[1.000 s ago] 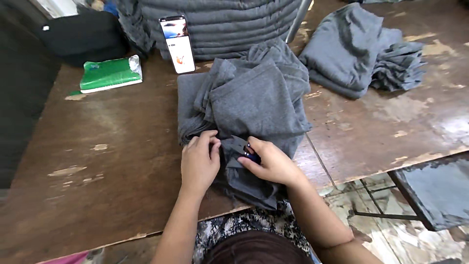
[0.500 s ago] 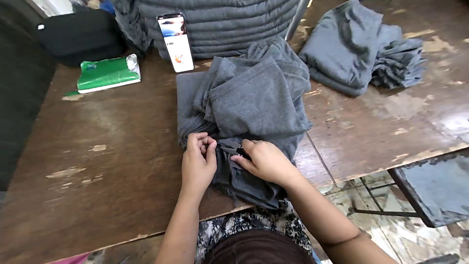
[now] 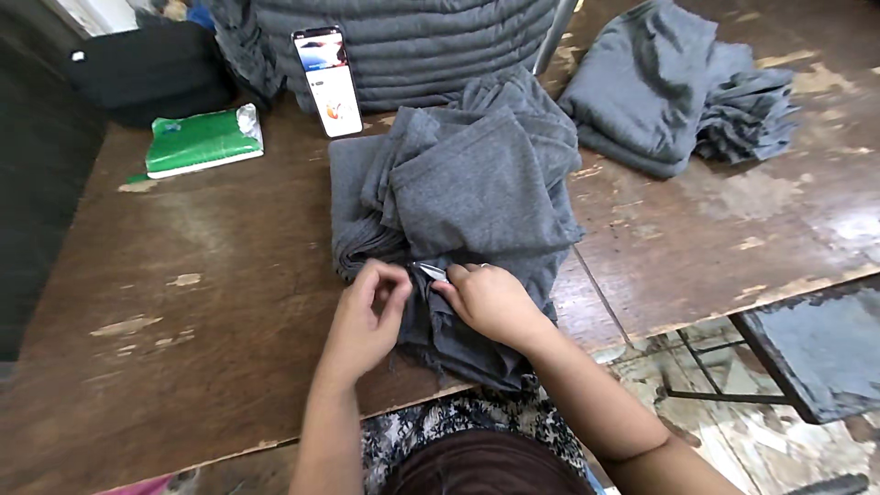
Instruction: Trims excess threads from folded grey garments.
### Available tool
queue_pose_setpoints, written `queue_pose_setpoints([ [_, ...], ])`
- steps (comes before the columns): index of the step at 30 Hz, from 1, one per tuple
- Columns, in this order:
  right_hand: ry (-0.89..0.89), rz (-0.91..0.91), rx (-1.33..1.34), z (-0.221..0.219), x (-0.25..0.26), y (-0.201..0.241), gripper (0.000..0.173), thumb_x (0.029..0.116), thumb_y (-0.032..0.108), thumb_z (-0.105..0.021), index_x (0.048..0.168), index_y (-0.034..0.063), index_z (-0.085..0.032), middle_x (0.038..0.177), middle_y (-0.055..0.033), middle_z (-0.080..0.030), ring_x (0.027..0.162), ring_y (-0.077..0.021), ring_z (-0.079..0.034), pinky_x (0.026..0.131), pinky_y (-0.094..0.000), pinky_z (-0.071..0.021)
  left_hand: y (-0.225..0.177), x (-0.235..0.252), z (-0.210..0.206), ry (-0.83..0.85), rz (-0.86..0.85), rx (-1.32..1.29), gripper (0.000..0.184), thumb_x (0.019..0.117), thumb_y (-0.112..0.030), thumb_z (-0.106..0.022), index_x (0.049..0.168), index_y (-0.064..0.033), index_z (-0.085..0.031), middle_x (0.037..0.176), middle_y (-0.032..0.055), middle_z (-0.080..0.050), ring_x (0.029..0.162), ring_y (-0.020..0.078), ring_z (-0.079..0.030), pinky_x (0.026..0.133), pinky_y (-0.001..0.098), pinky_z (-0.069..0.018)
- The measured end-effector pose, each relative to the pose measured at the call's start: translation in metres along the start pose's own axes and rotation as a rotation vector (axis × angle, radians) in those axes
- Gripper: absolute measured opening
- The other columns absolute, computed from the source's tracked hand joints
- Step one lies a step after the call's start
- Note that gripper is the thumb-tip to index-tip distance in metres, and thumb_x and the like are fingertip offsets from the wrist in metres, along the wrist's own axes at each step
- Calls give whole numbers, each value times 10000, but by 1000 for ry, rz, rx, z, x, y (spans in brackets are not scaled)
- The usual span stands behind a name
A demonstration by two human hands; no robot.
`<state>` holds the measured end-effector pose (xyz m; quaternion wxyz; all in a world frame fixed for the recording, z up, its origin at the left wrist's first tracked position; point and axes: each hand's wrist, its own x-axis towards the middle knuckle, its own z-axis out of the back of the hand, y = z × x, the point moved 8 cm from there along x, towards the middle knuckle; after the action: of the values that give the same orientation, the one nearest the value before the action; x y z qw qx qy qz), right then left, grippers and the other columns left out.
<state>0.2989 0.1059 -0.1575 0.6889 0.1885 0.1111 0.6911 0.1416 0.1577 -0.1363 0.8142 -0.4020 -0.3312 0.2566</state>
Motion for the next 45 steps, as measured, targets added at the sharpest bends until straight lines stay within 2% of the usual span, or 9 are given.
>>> queue_pose_setpoints([
  [4,-81,58,380,13,-13,-21,446,1072,438,-417,854,75,-557,657,-1,-484,598,-120,-518,550,-324,-449,-25,-44,-5,664,-74,-293,391,983,-446,-656,1048,-67,-731,975,-14,-724,915,-11,-650,813,167,-541],
  [12,-523,128,412,45,-57,-4,302,987,282,-636,865,22,-545,933,-99,-552,779,-99,-540,669,-218,-472,-12,-27,-34,-185,125,98,361,950,-224,-696,1224,11,-687,1094,118,-709,909,73,-681,800,200,-567],
  [15,-282,243,594,36,-70,17,110,937,108,-588,918,1,-600,810,-77,-627,702,-60,-569,628,-183,-475,-9,-26,-37,-251,120,52,244,936,-55,-637,1153,14,-724,1062,112,-741,853,44,-701,786,178,-576],
  [22,-418,220,548,23,-48,6,505,885,68,-593,1361,-85,-526,1430,-219,-589,1276,-170,-599,1016,-251,-492,0,-25,-36,-185,170,-124,284,1017,-75,-523,1232,29,-677,1124,89,-721,978,0,-665,876,157,-535],
  [26,-479,220,528,10,-29,5,316,874,13,-643,1181,-59,-630,1177,-166,-702,939,-131,-674,826,-241,-557,3,-23,-38,-244,232,-308,284,1040,-71,-474,1256,13,-639,1091,26,-708,974,7,-650,888,191,-533],
  [34,-673,160,375,29,-37,-6,105,865,46,-693,827,5,-603,901,-110,-626,814,-141,-595,736,-235,-511,6,-23,-42,-235,197,-297,346,1035,-76,-506,1362,29,-545,947,-16,-684,838,-14,-626,791,163,-529],
  [37,-499,173,576,18,-42,2,173,945,155,-670,948,-17,-653,881,-87,-697,746,-52,-635,684,-183,-542,4,-24,-40,-249,171,-304,365,1032,-73,-511,1376,47,-517,968,-7,-686,874,0,-638,822,185,-543],
  [41,-306,233,825,3,-37,12,580,942,287,-734,1344,-86,-544,1200,-161,-677,1045,-106,-659,975,-308,-559,3,-24,-43,-240,168,-306,349,1043,-80,-504,1373,32,-522,919,-15,-672,841,1,-637,799,182,-546],
  [45,-408,197,737,6,-36,15,365,887,166,-758,1143,-56,-625,1062,-131,-718,901,-84,-681,818,-229,-578,3,-25,-41,-262,182,-317,382,1039,-69,-490,1403,48,-466,950,4,-684,873,29,-662,828,212,-565],
])
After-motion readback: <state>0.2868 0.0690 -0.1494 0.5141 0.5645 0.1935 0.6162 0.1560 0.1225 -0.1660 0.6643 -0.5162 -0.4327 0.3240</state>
